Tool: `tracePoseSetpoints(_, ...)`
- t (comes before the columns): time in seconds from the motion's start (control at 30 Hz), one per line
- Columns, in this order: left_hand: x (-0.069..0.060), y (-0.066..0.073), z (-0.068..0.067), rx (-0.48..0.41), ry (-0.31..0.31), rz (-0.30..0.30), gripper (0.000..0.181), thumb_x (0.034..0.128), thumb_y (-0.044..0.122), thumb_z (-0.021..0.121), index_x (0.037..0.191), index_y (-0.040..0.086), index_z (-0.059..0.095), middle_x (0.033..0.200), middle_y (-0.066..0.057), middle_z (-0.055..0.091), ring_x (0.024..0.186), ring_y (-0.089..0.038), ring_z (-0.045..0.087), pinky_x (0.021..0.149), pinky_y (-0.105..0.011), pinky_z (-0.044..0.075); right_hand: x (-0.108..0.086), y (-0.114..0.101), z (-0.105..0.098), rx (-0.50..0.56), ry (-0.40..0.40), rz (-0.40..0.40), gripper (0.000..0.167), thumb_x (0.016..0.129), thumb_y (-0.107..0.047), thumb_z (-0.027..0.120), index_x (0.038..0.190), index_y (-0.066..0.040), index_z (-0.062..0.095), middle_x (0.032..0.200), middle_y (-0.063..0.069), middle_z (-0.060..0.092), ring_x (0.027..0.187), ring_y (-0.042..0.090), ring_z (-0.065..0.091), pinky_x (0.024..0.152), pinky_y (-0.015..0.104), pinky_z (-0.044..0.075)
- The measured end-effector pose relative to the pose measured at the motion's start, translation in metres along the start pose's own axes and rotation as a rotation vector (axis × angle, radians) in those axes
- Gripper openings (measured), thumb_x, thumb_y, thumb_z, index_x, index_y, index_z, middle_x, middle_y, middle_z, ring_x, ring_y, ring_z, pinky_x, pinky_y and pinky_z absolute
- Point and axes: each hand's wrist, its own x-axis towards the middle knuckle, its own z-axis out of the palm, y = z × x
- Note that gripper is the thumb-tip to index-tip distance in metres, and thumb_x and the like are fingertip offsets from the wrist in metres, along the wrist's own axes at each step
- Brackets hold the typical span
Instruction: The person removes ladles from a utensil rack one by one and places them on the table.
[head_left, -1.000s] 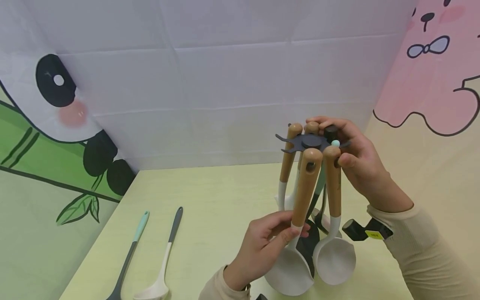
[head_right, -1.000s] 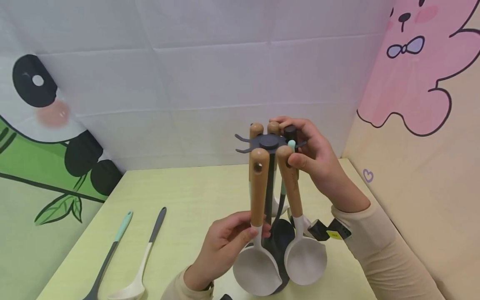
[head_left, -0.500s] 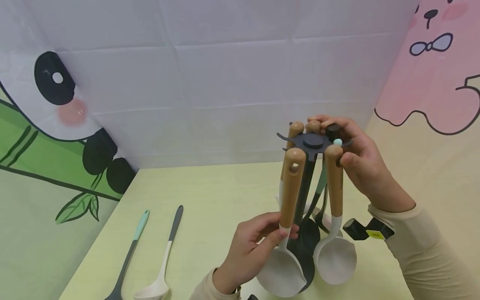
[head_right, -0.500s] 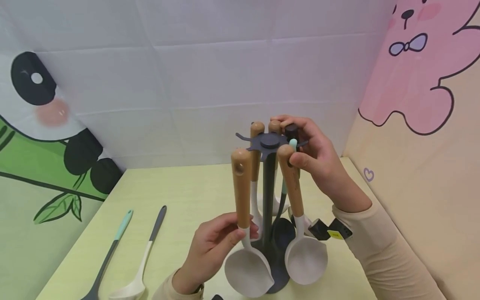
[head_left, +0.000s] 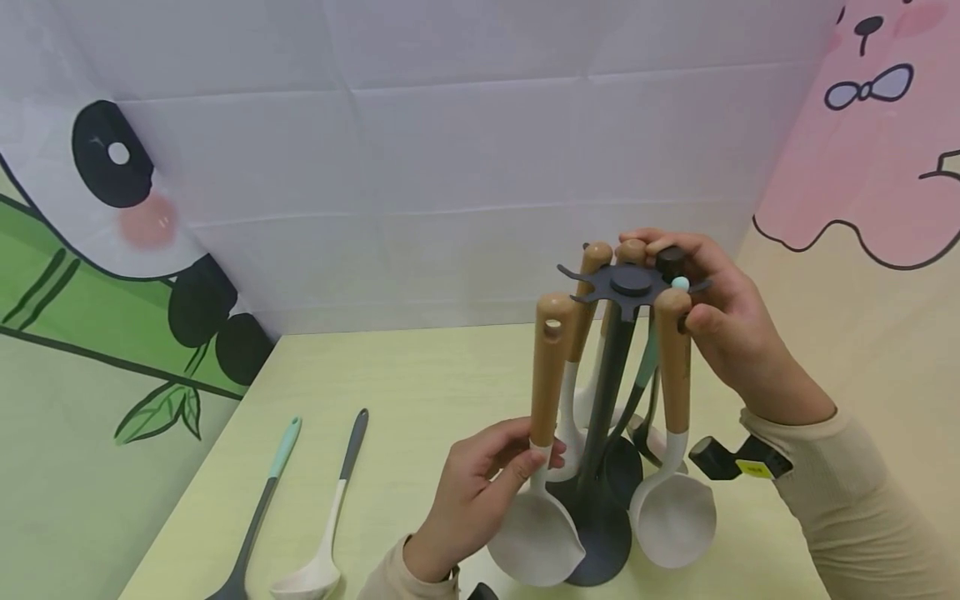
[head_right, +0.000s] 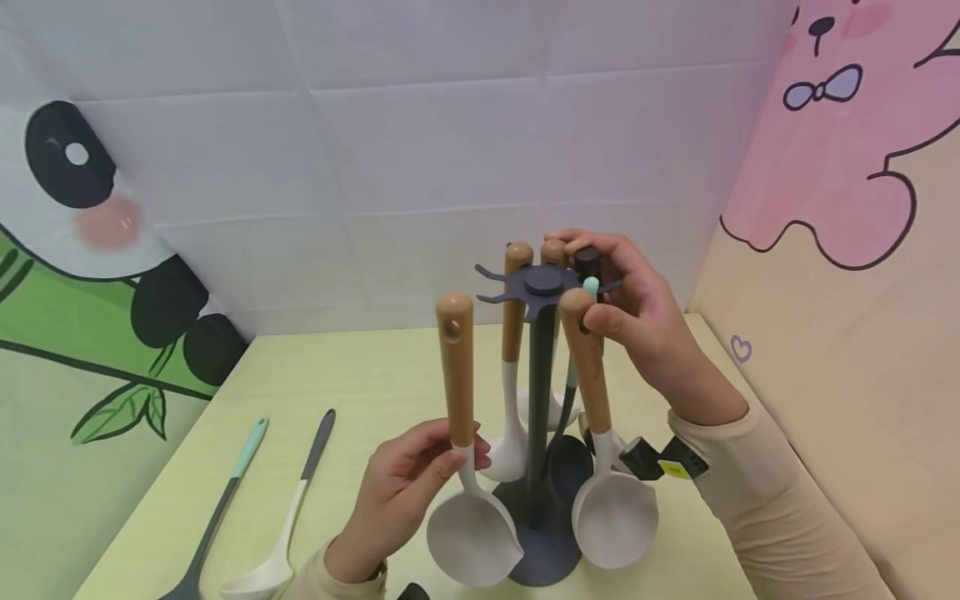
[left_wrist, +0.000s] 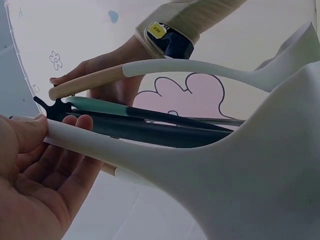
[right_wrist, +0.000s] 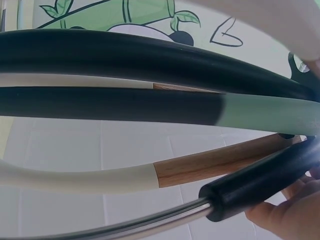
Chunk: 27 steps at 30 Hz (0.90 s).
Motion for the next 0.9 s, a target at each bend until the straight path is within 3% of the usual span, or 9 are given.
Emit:
tracePoseSetpoints(0.17,-0.003,0.001,-0.006,0.012,0.013,-0.045,0.023,0.0908,-0.013,0.06,0.113,-0.007,0.063,0.096,-0.023,0.071,0.083,-0.029,0.072,0.075,-0.037,0.06,0.0,0.001,0.0,-0.003,0.001,-0.003,0.058,0.089,-0.034,0.076,0.13,0.0,0.052,0.144,0.015,0.047,0.138,0.03,0.035,0.084,0.024,0.042)
tracePoseSetpoints(0.37,-0.004,0.001,-0.012,0.025,0.032,-0.041,0.023,0.0907,-0.013,0.06,0.113,-0.008,0.063,0.095,-0.023,0.071,0.082,-0.031,0.072,0.076,-0.036,0.06,0.0,0.001,0.001,-0.001,-0.004,-0.008,0.058,0.089,-0.033,0.076,0.129,0.001,0.052,0.145,0.015,0.047,0.14,0.031,0.032,0.106,0.028,0.036)
tracePoseSetpoints(0.6,-0.004,0.001,-0.017,0.016,0.046,-0.011,0.023,0.0915,-0.012,0.06,0.113,-0.008,0.062,0.095,-0.024,0.07,0.082,-0.028,0.072,0.077,-0.034,0.06,0.001,0.001,0.001,-0.001,-0.003,-0.008,0.058,0.089,-0.034,0.076,0.129,0.001,0.052,0.144,0.015,0.047,0.139,0.031,0.032,0.101,0.027,0.037)
tracePoseSetpoints(0.9,-0.007,-0.003,-0.026,0.023,0.068,-0.012,0.021,0.0933,-0.012,0.058,0.114,-0.008,0.062,0.095,-0.023,0.069,0.084,-0.027,0.07,0.08,-0.033,0.059,0.002,0.002,0.003,-0.001,-0.017,-0.029,0.057,0.09,-0.033,0.075,0.129,0.001,0.052,0.143,0.016,0.048,0.139,0.032,0.032,0.111,0.03,0.032)
